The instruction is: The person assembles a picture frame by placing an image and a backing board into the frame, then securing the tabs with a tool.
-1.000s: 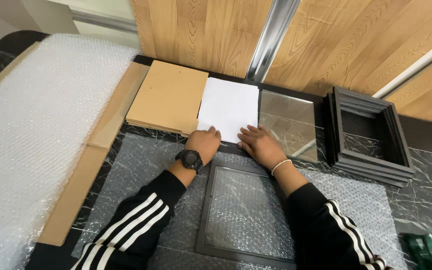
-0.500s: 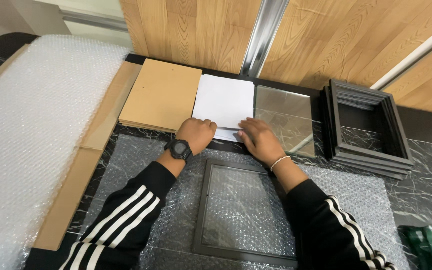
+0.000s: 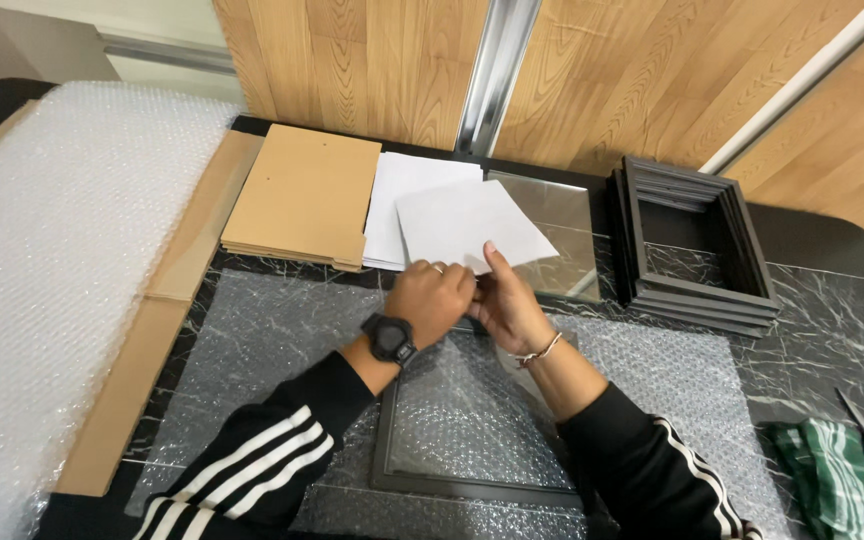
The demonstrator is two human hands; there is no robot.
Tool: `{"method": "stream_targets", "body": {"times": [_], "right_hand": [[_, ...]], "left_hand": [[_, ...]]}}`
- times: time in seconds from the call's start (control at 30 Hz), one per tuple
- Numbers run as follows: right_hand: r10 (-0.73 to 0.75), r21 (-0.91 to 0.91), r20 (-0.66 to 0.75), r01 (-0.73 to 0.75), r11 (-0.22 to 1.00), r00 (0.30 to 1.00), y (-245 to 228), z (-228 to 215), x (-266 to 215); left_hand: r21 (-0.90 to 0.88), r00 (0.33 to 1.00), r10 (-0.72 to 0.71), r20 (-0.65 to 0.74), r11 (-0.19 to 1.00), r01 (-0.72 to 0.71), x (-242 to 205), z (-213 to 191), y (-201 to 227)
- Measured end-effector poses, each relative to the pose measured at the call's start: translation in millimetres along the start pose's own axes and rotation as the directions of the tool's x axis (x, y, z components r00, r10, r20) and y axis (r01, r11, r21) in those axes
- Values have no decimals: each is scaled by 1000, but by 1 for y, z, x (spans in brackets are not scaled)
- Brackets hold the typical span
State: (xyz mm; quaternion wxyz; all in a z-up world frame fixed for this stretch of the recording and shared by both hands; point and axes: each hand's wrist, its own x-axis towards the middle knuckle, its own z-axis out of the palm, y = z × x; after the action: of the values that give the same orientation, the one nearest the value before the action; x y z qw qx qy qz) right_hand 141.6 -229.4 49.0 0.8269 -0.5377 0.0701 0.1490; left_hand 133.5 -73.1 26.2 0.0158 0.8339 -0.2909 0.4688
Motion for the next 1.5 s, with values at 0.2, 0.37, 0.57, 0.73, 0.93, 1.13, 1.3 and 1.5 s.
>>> {"method": "stream_targets", "body": {"times": [0.2, 0.37, 0.57, 0.73, 0.93, 1.13, 1.3, 1.5], "right_hand": [[-51, -240, -355, -38, 970, 934, 7, -40, -23], [-293, -670, -242, 59, 740, 925, -39, -73, -90], [-423, -646, 761, 634, -426, 492, -63, -60, -154], [-419, -476, 877, 553, -684, 235, -44, -81, -153], [-453, -396, 889, 620, -677, 72, -38, -95, -168], [-568, -428, 821, 598, -678, -56, 12, -172, -141], [-601, -477, 798, 564, -674, -43, -2, -174, -148], [-648, -499, 761, 668, -553, 32, 8, -182, -136]], "left_hand": [[-189, 1000, 3, -25, 982, -7, 15, -65, 46], [-495, 792, -531, 301, 622, 606, 17, -97, 23], [-284, 252, -172, 952, -805, 522, 28, -114, -13], [-315, 323, -153, 934, -778, 544, 26, -140, -11], [-488, 386, -317, 866, -377, 787, -27, -140, -16], [-504, 352, -441, 826, -297, 811, -33, -181, -7], [-485, 298, -481, 825, -330, 810, -49, -194, 5], [-401, 150, -426, 892, -594, 698, -80, -186, 39]]}}
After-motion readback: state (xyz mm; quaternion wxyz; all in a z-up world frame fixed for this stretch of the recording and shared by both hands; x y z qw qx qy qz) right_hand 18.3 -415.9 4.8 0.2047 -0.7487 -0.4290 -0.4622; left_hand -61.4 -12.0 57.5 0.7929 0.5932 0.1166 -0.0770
